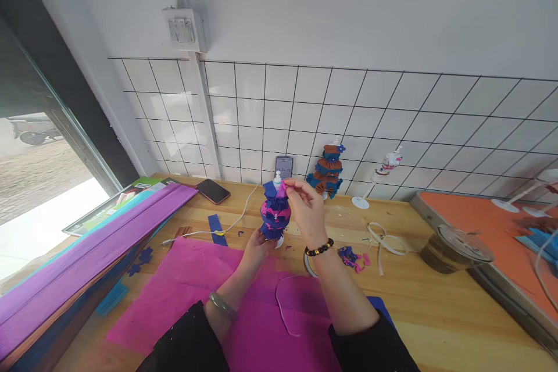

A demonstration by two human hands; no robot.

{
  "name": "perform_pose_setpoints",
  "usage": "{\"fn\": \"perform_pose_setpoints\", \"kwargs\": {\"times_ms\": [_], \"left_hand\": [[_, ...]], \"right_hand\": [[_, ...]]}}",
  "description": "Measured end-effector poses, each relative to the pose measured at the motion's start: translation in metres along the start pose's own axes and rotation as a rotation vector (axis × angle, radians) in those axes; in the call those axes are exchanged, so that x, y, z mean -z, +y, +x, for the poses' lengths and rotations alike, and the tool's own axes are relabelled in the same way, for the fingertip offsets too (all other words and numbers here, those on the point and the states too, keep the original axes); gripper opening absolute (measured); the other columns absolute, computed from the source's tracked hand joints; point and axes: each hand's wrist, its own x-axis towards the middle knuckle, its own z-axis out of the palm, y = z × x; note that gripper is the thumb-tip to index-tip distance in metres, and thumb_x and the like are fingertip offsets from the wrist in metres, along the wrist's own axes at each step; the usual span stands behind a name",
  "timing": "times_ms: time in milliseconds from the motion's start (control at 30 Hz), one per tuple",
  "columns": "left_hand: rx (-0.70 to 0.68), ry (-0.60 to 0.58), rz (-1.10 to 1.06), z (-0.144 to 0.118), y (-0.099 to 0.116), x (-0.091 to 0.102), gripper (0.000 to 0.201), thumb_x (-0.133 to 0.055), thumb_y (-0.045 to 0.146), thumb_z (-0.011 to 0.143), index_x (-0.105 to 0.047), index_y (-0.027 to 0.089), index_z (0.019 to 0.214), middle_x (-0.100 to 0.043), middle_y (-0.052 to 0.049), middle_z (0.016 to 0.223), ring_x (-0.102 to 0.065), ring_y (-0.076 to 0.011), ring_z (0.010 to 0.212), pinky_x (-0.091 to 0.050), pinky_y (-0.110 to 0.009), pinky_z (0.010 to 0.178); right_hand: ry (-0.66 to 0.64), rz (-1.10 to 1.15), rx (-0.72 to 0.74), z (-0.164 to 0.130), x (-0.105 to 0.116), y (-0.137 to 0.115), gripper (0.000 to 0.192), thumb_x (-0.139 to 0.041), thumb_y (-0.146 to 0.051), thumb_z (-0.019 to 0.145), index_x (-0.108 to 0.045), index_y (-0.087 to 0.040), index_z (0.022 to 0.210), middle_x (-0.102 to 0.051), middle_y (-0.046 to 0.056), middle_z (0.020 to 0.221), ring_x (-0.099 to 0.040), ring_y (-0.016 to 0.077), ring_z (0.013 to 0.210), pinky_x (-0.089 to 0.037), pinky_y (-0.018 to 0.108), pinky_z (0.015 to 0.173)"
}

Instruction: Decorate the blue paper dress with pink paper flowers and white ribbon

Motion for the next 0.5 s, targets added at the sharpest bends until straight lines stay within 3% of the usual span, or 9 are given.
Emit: {"fn": "perform_pose_setpoints", "kwargs": {"times_ms": [333, 500], "left_hand": [[0.003, -0.031, 0.000, -0.0015, 0.0019, -0.0001, 0.049, -0.068, 0.009, 0.051, -0.057, 0.015, 0.098, -0.066, -0.008, 0.087, -0.062, -0.0202, 0.080, -0.044, -0.034, 0.079], [0.012, -0.024, 0.027, -0.0038, 0.0046, -0.0011, 0.049, -0.069, 0.010, 0.051, -0.057, 0.015, 0.099, -0.067, -0.008, 0.089, -0.062, -0.0209, 0.084, -0.044, -0.034, 0.081]], "right_hand": [[-0.003, -0.019, 0.032, -0.0014, -0.0001, -0.0022, 0.015, -0.058, -0.028, 0.075, -0.070, -0.023, 0.083, -0.065, 0.003, 0.094, -0.057, 0.0177, 0.089, -0.044, 0.034, 0.083], [0.014, 0.000, 0.014, -0.0012, 0.0013, -0.0008, 0.016, -0.057, -0.028, 0.076, -0.070, -0.024, 0.086, -0.066, 0.002, 0.089, -0.058, 0.0163, 0.082, -0.045, 0.035, 0.081]]}}
